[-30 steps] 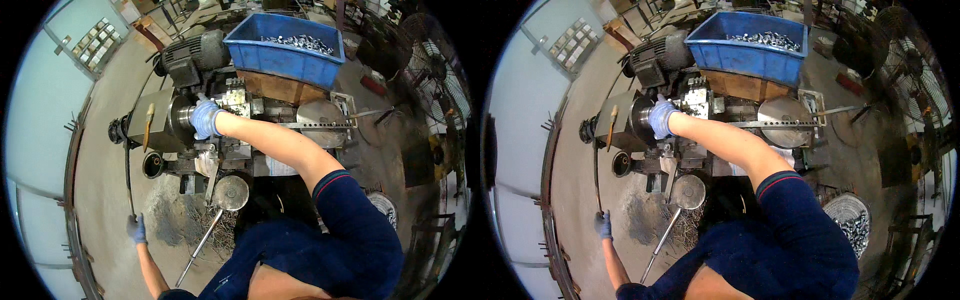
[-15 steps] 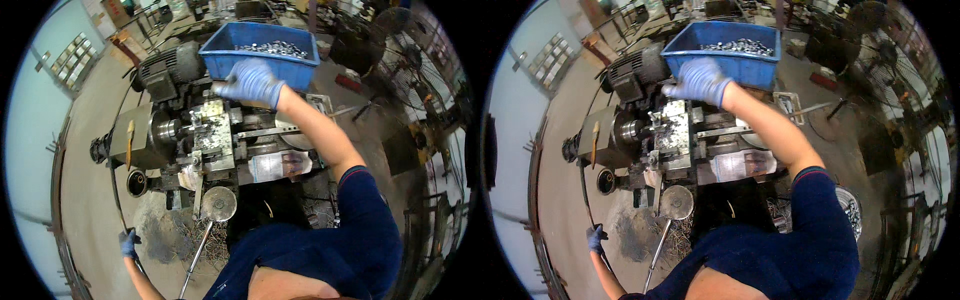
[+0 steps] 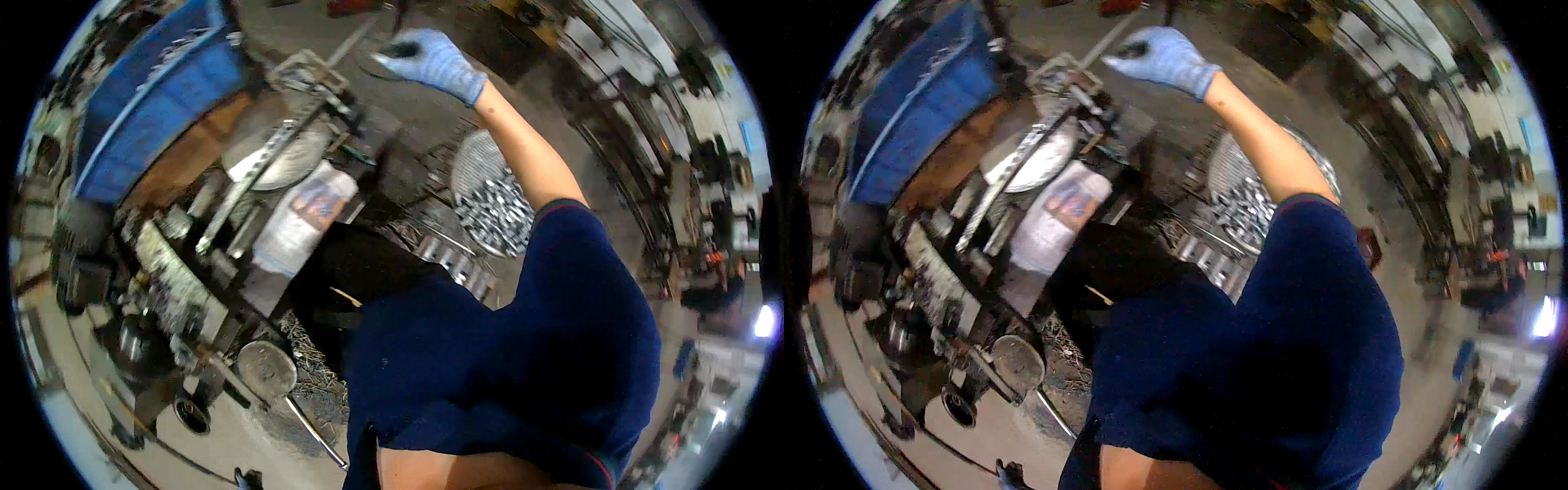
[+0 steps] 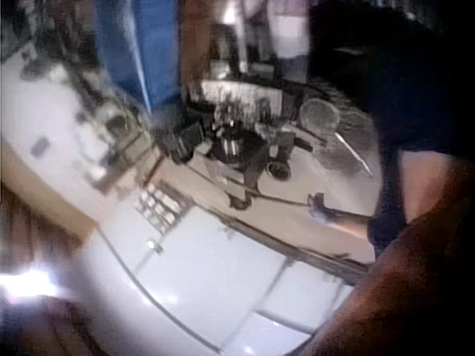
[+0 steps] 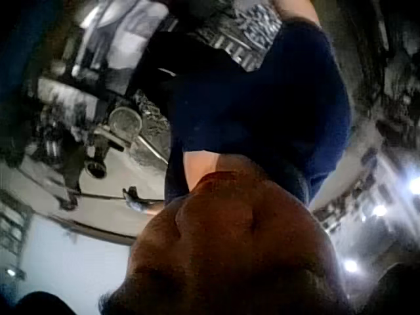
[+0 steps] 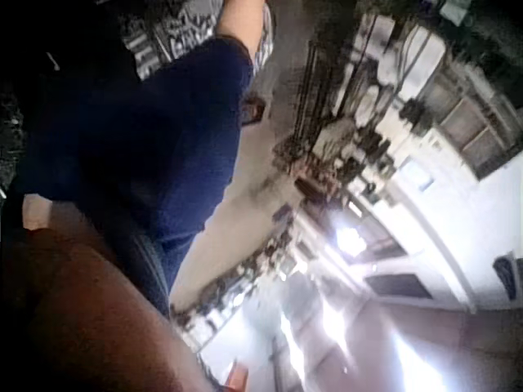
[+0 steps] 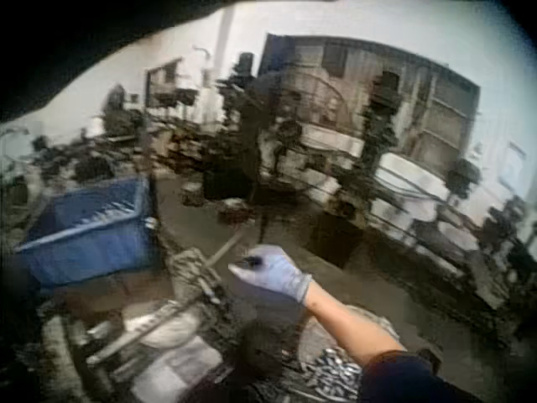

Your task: The person operates a manual metal lathe to machine metal bolts. The person picks up bolts from a container, inserts them into the lathe chuck, tightens the chuck, operates the cutting tool levers, and then removes the finished parts and places them into a separate bin.

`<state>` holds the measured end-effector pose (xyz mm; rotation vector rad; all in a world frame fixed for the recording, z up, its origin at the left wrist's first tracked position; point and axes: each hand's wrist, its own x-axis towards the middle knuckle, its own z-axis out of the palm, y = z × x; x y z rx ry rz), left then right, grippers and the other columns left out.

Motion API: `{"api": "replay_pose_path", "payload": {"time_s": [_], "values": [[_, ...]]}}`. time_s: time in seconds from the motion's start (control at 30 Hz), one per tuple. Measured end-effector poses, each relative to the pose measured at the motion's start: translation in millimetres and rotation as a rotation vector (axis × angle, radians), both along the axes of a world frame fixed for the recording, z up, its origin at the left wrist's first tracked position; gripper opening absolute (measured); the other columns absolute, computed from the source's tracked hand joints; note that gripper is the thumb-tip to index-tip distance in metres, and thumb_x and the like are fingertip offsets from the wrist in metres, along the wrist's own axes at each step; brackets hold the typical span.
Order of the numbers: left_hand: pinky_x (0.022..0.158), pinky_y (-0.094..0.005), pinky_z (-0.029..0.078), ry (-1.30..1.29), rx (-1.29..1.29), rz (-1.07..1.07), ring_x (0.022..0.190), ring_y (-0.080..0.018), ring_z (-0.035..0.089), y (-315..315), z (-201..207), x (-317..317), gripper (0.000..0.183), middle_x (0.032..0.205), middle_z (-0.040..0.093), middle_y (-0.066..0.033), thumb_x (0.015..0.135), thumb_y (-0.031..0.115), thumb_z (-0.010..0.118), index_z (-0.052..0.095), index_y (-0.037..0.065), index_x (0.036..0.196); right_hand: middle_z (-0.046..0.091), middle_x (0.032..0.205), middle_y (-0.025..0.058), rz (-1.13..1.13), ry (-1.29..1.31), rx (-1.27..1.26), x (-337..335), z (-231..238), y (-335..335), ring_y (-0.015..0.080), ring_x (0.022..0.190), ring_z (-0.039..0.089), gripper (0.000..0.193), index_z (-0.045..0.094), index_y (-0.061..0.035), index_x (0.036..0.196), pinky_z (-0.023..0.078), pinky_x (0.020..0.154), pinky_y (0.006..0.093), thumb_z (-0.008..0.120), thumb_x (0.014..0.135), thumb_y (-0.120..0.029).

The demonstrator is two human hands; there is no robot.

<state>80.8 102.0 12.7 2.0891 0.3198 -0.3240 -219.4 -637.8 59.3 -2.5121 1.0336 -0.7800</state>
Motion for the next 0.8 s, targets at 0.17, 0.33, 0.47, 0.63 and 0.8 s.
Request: {"api": "replay_pose_path", "payload": {"time_s": [0.17,0.33,0.47,0.63,0.8], "values": [[0.074,-0.0376,0.051,0.013,0.082,-0.016,0.080,-0.0281,0.061,-14.0,-22.8,17.9,0.039,0.090,0.063,-0.0199,0.087,0.028,0.057,0.057,-0.001,0.114,0.065,0.083,0.0176,-0.369,0.561,0.469,-171.8,-97.2,22.9,0.0319,0.080,0.063,0.053,0.068,-0.0046,0.085,0.049,0.075,0.0385,0.054,0.076,-0.055],[0.074,-0.0375,0.051,-0.001,0.110,-0.047,0.080,-0.0280,0.061,-23.0,-30.5,35.6,0.039,0.090,0.063,-0.0198,0.087,0.028,0.057,0.057,-0.001,0.114,0.064,0.085,0.0216,-0.357,0.712,0.747,-233.9,-189.7,55.9,0.0323,0.081,0.063,0.060,0.067,-0.0001,0.085,0.047,0.078,0.0382,0.057,0.070,-0.057],[0.074,-0.0374,0.051,-0.013,0.122,-0.054,0.080,-0.0280,0.061,-21.7,-31.0,38.9,0.040,0.090,0.063,-0.0198,0.087,0.028,0.057,0.057,-0.001,0.114,0.063,0.101,0.0204,-0.292,0.899,0.634,-204.8,-204.0,58.1,0.0339,0.096,0.060,0.063,0.065,-0.0012,0.098,0.045,0.087,0.0384,0.055,0.070,-0.057],[0.074,-0.0373,0.051,-0.018,0.121,-0.062,0.080,-0.0279,0.061,-16.4,-33.1,45.0,0.040,0.091,0.063,-0.0197,0.087,0.029,0.058,0.057,-0.001,0.114,0.062,0.103,0.0213,-0.284,1.006,0.613,-189.7,-180.1,54.4,0.0338,0.095,0.060,0.058,0.065,-0.0014,0.097,0.046,0.084,0.0399,0.053,0.071,-0.052],[0.075,-0.0372,0.051,-0.026,0.131,-0.070,0.080,-0.0279,0.061,-11.2,-36.3,45.2,0.041,0.091,0.064,-0.0196,0.087,0.029,0.058,0.057,-0.001,0.114,0.062,0.103,0.0189,-0.193,1.064,0.685,-193.2,-195.1,36.1,0.0331,0.092,0.061,0.051,0.066,-0.0049,0.096,0.046,0.081,0.0404,0.051,0.070,-0.046]]}}
